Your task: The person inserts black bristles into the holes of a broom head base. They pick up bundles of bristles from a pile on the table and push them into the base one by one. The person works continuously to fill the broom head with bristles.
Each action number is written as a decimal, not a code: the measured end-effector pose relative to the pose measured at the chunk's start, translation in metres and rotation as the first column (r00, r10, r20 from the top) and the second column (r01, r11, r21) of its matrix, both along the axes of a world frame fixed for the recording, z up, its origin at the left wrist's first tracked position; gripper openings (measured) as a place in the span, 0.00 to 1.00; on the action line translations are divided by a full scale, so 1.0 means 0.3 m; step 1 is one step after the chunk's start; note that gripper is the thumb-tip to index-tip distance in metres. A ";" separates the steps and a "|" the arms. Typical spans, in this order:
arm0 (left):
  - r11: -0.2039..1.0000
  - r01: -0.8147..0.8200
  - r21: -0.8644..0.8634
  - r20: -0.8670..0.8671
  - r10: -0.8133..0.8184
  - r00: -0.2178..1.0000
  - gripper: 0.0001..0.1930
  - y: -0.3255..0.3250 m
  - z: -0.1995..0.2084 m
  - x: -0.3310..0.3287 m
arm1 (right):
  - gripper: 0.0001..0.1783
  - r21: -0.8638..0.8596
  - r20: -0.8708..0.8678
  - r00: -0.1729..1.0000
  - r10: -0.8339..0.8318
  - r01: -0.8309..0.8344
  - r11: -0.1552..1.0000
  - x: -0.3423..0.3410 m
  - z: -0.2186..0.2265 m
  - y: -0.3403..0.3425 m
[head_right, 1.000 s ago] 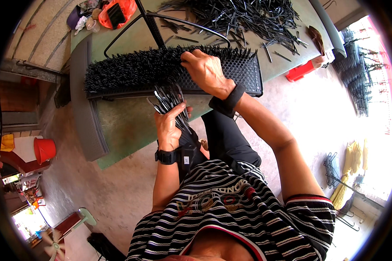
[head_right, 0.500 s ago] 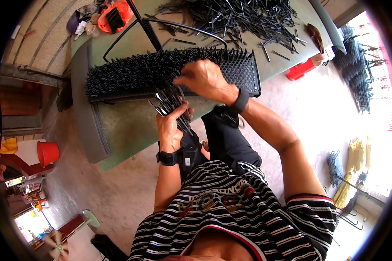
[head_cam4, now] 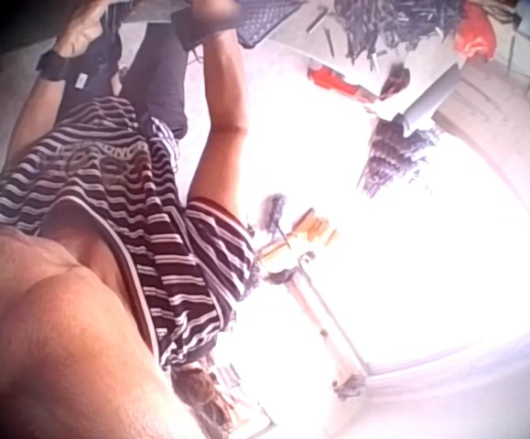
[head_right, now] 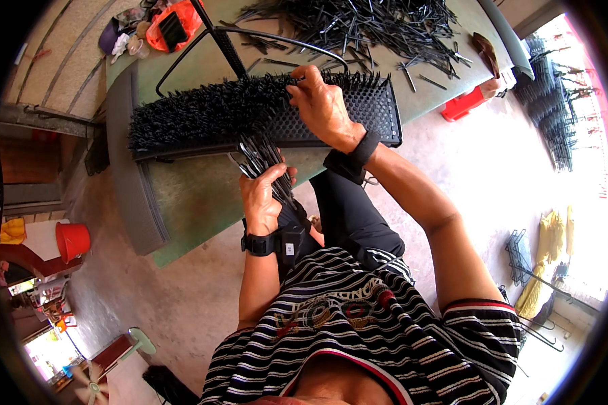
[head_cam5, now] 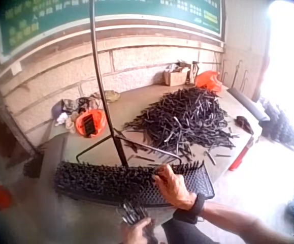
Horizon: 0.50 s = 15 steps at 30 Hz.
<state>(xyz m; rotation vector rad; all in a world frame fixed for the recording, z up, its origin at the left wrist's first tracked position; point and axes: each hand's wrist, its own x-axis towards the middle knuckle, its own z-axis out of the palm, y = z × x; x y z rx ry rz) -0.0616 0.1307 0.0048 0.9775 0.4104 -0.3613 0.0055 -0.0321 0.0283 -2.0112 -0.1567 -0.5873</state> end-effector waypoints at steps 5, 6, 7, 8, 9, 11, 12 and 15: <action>1.000 -0.012 -0.006 -0.014 0.012 1.000 0.13 0.006 -0.001 -0.001 | 0.12 -0.041 -0.003 1.000 0.011 -0.011 0.999 -0.003 0.001 0.010; 1.000 -0.014 -0.009 -0.015 0.014 1.000 0.13 0.006 -0.003 -0.001 | 0.12 -0.029 -0.014 1.000 0.009 -0.009 1.000 -0.005 0.004 0.013; 1.000 -0.026 -0.012 -0.020 0.026 0.999 0.13 0.004 0.003 0.001 | 0.11 -0.052 0.006 1.000 0.005 -0.005 0.999 -0.002 0.000 0.014; 0.999 -0.038 -0.015 -0.025 0.037 0.999 0.13 0.002 0.014 0.002 | 0.10 -0.073 0.025 1.000 0.002 0.000 0.997 0.003 -0.009 0.016; 0.999 -0.049 -0.017 -0.030 0.049 0.998 0.12 0.001 0.020 0.002 | 0.09 -0.095 0.044 0.999 -0.001 0.005 0.995 0.008 -0.017 0.015; 0.999 -0.045 -0.013 -0.026 0.044 0.999 0.13 0.003 0.018 0.003 | 0.06 -0.353 0.100 0.994 0.047 -0.009 0.935 0.023 -0.025 -0.004; 0.999 -0.042 -0.011 -0.024 0.042 0.999 0.13 0.005 0.019 0.003 | 0.06 -0.474 0.123 0.990 0.075 -0.008 0.880 0.029 -0.023 -0.010; 0.999 -0.051 0.000 -0.044 0.051 0.998 0.13 0.004 0.025 0.000 | 0.05 -0.483 0.177 0.984 0.021 0.068 0.873 0.023 0.019 0.003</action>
